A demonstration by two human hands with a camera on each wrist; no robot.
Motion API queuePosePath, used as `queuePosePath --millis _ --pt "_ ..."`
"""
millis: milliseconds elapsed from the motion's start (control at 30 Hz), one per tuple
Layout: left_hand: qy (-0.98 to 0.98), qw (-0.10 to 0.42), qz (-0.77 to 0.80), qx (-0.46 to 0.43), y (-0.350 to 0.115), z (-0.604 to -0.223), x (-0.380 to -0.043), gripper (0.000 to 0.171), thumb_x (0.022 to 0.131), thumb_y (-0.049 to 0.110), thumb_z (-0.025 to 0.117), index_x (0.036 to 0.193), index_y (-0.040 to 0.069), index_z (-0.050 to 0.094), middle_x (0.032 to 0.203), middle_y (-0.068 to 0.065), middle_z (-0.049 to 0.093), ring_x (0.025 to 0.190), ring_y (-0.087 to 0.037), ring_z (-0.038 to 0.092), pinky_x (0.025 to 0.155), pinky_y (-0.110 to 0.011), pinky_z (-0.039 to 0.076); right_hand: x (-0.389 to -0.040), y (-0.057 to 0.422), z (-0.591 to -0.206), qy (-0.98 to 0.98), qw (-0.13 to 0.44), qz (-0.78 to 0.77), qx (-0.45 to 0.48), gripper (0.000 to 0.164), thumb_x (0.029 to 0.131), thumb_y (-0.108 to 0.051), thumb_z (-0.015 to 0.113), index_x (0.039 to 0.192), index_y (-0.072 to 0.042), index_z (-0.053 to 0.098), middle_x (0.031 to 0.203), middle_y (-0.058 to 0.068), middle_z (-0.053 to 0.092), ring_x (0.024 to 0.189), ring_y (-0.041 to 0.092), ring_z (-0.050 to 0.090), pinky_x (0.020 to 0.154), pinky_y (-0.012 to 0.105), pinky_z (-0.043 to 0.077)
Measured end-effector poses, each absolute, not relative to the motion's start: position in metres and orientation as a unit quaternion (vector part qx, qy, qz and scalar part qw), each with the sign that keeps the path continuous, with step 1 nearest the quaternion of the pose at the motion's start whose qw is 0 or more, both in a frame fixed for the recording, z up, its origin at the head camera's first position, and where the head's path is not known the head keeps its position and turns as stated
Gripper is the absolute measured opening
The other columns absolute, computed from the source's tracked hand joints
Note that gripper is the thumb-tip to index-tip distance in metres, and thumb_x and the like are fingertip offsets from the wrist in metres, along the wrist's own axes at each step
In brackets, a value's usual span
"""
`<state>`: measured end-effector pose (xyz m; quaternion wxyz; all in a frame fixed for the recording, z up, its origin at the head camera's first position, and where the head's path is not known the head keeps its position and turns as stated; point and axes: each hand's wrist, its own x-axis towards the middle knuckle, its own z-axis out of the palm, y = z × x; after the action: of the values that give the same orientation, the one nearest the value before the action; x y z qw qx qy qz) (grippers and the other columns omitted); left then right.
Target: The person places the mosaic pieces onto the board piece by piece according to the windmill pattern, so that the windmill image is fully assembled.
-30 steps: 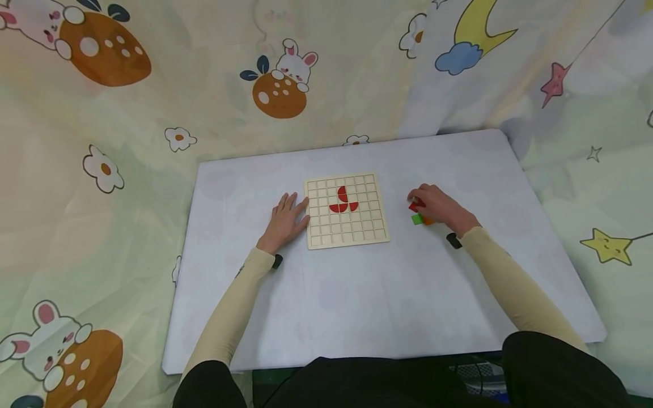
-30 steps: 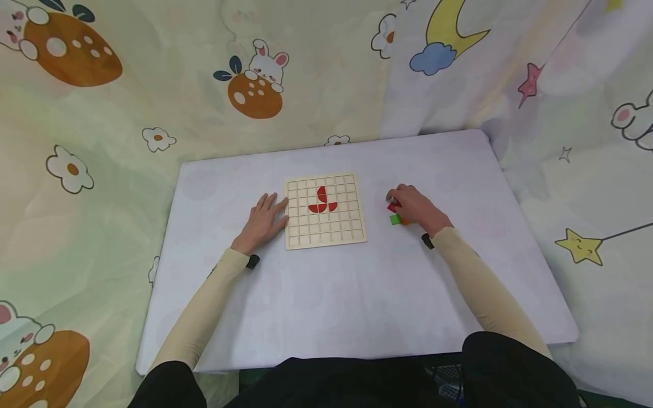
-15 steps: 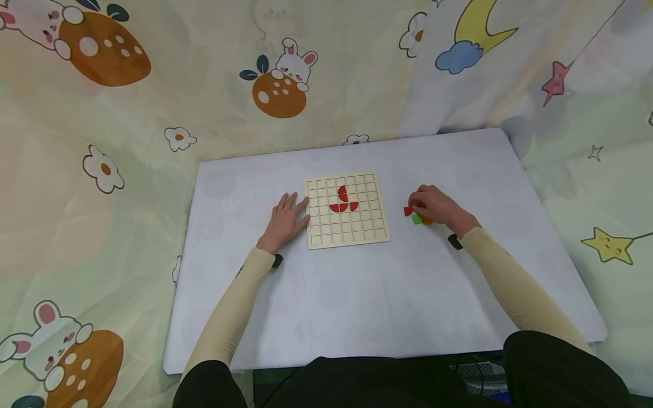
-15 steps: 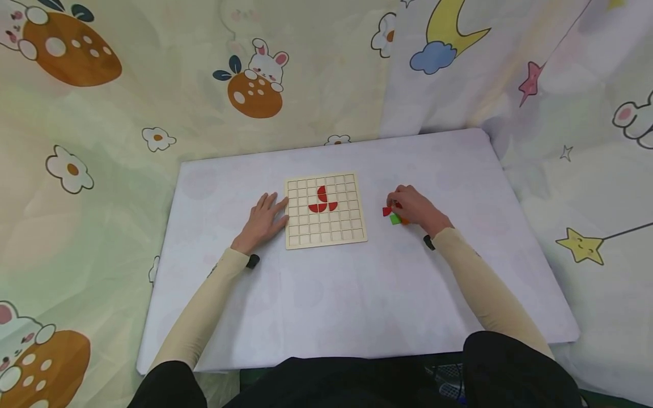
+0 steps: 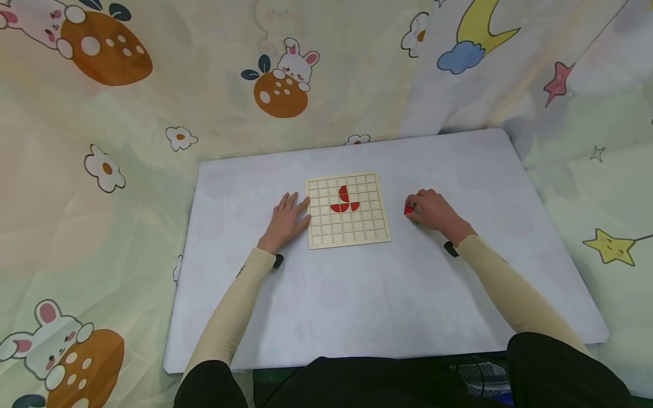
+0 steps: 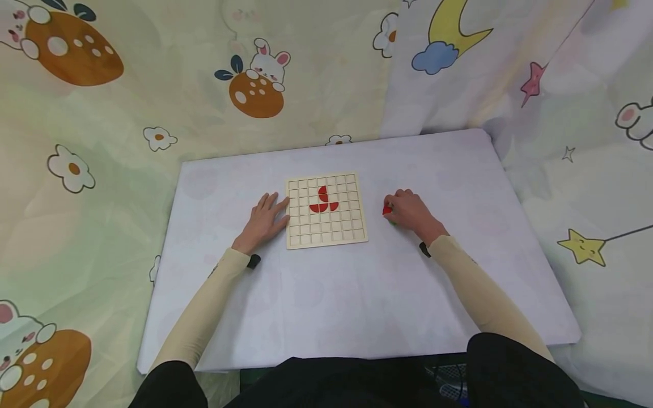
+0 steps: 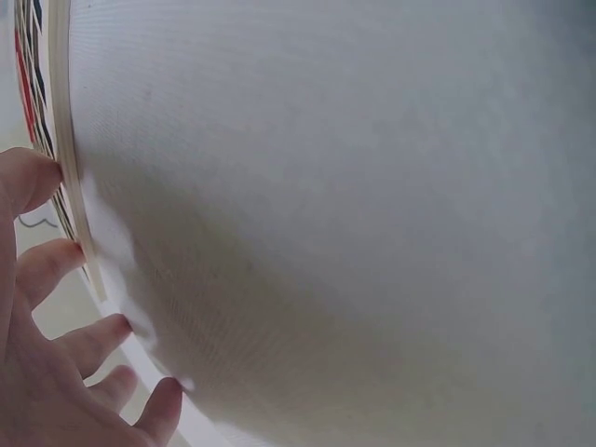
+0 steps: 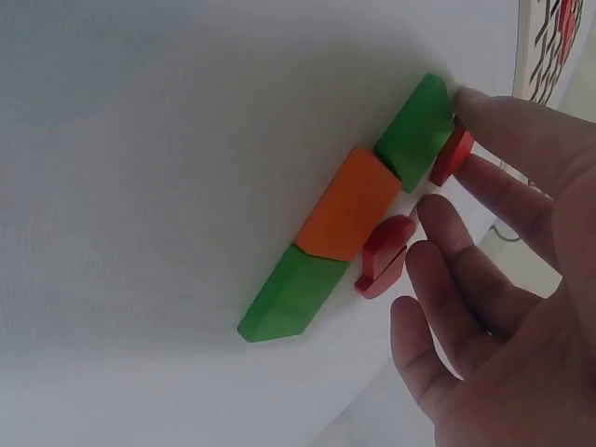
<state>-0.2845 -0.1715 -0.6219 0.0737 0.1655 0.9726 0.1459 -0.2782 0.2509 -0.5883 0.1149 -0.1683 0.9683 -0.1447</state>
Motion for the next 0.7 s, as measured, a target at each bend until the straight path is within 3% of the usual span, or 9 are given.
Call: queuePosePath --millis 700 --pt "0.971 0.07 0.154 0.17 -0.1719 -0.6222 -0.2846 0.059 0.101 0.046 0.045 0.154 0.023 0.032 0.16 -0.012 0.017 0.147 -0.032 0.001 0.111 -0.053 0.016 -0.2777 0.242 -0.5859 0.963 0.129 -0.159 -0.176 0.021 0.087 -0.01 0.069 0.107 -0.004 0.065 0.095 0.01 0.056 0.092 0.03 0.048 0.08 0.042 0.044"
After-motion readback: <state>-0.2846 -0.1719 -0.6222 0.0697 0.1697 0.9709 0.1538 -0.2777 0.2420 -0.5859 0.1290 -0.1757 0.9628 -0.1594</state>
